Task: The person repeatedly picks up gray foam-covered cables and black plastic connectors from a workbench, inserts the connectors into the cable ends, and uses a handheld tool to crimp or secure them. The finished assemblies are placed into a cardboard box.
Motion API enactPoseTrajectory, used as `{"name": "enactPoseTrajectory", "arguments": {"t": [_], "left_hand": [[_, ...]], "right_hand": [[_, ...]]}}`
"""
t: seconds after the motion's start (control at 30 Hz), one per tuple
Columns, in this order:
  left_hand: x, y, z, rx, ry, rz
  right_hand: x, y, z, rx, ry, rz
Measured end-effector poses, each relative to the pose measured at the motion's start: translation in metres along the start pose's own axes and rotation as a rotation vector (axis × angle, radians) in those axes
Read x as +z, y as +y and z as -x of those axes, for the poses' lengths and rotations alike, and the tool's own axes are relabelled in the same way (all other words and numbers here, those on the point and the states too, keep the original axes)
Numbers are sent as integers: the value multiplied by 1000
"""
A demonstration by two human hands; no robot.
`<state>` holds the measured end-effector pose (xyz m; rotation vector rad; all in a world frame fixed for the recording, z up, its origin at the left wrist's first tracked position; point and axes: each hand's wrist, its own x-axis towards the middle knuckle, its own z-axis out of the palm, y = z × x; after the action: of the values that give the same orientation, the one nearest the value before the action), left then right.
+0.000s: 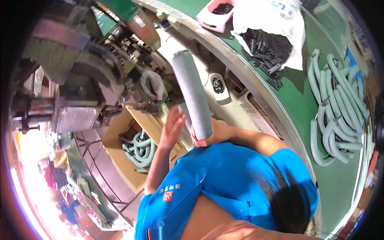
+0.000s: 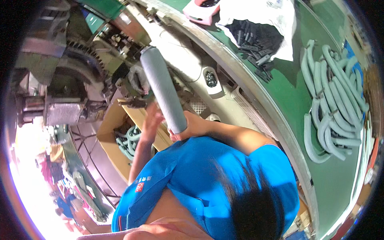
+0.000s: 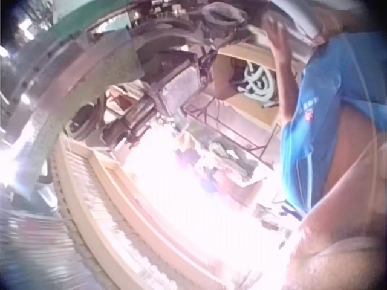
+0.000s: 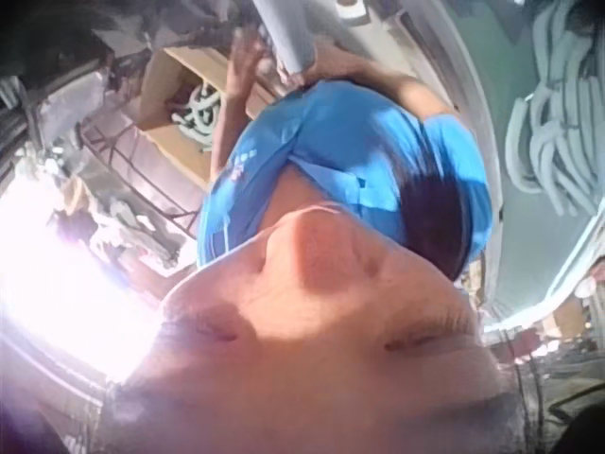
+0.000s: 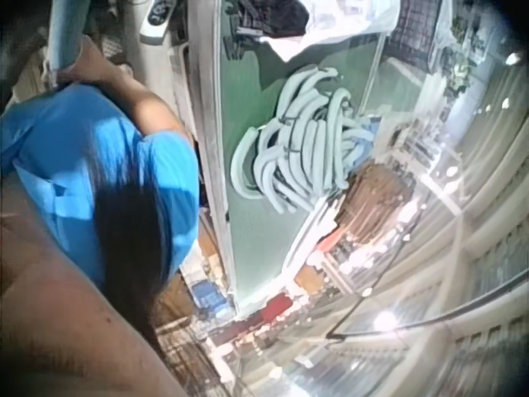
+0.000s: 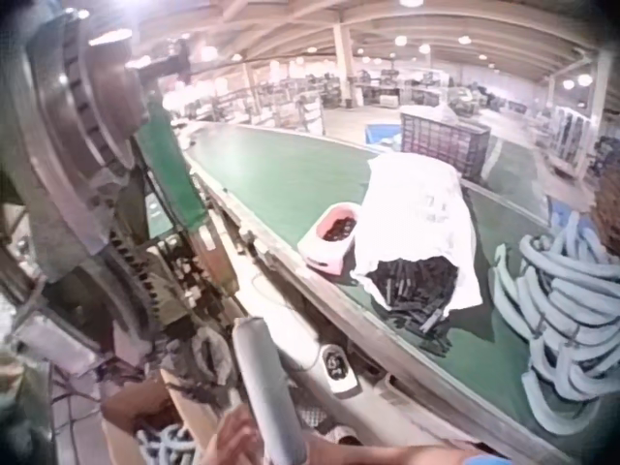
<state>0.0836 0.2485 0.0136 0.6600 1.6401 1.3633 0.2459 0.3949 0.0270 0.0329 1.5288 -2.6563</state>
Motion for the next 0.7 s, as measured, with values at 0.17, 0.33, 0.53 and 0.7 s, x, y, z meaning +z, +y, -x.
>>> {"name": "enactPoseTrajectory", "arguments": {"t": [0.17,0.33,0.53,0.7], "left_hand": [[64,139,-2,673,-163,348],[75,136,-6,617,-223,381],[92,132,6,602,-219,471],[95,97,30,336,-308,223]], "right_hand": [[19,17,2,-122,-41,315],[17,25,7,-98,-109,315],[15,41,17,-162,-18,337],[28,45,24,-121,244,104]]}}
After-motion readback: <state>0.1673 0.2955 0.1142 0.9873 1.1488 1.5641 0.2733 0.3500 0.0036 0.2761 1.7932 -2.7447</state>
